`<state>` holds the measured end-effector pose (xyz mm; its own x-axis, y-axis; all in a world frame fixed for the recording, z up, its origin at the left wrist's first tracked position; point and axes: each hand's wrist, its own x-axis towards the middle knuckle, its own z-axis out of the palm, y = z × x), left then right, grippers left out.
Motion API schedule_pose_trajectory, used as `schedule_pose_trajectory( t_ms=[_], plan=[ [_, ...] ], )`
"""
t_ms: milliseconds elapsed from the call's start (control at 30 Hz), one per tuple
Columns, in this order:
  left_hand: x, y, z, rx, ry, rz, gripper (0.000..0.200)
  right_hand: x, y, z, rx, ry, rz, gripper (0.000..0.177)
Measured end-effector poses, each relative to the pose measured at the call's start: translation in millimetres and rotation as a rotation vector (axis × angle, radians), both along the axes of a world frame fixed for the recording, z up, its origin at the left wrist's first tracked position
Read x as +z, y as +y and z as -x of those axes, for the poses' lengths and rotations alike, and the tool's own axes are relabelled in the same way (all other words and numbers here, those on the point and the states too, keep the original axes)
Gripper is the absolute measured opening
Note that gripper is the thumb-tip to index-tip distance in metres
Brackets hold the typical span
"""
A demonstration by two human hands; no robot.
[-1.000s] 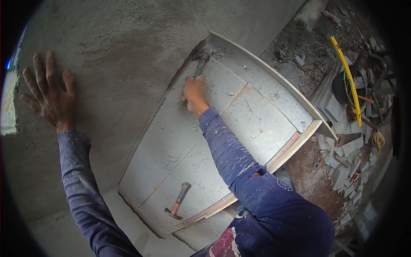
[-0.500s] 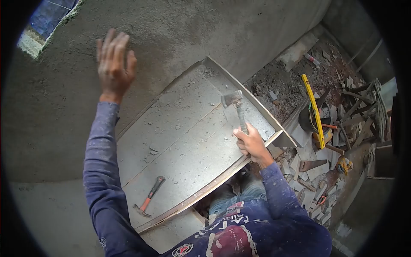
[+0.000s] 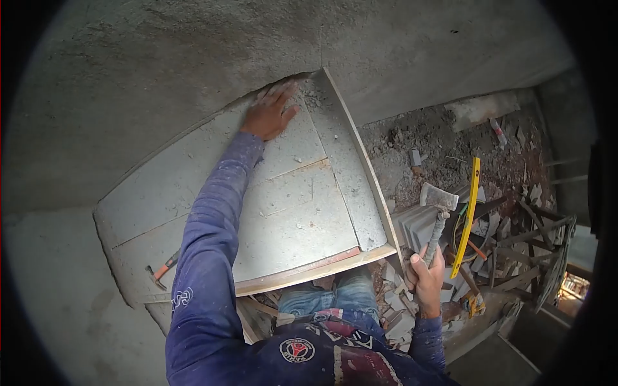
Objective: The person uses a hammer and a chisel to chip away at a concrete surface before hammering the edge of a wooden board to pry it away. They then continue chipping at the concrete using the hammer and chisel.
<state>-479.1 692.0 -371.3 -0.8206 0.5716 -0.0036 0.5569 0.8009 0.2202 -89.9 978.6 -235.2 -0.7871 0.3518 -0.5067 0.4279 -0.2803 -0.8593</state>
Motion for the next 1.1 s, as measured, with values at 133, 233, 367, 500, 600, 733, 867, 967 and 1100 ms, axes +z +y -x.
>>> schedule_pose_trajectory(
  t_ms=[133, 233, 367, 500, 600, 733, 867, 967, 1100],
  plan=[
    [7.1, -48.7, -44.1, 0.259, 0.079, 0.071, 0.064, -2.5, 33.4, 44.4, 0.130, 0.041, -0.055, 0.025],
    [24.4, -68.1, -74.8, 0.508, 0.128, 0.200, 0.065, -3.7, 41.4, 70.2, 0.168, 0.071, -0.109, 0.025],
    [24.6, -68.9, -76.4, 0.557, -0.041, 0.092, 0.062, 11.9, 30.4, 90.2, 0.174, 0.071, -0.094, 0.024],
    [-11.1, -66.1, -73.2, 0.445, 0.308, -0.166, 0.059, 28.9, 13.8, 78.4, 0.193, 0.058, -0.125, 0.024],
    [-6.7, -73.1, -86.4, 0.730, 0.250, -0.009, 0.060, 46.1, 4.2, 58.4, 0.261, 0.008, -0.189, 0.025],
    [25.6, -113.7, -141.3, 0.884, 0.058, -0.003, 0.057, 48.4, 9.9, 43.4, 0.420, 0.025, -0.569, 0.024],
    [56.9, -136.7, -241.6, 0.878, 0.239, -0.217, 0.038, 59.1, 1.1, 72.8, 0.704, 0.232, -1.061, 0.032],
    [60.9, -134.0, -320.5, 0.976, 0.211, -0.465, 0.024, 71.5, -23.6, 117.7, 0.902, 0.312, -1.129, 0.028],
    [30.5, -103.8, -409.4, 1.163, 0.403, -0.403, 0.025, 61.6, -60.5, 206.9, 1.249, 0.593, -1.554, 0.019]
  ],
)
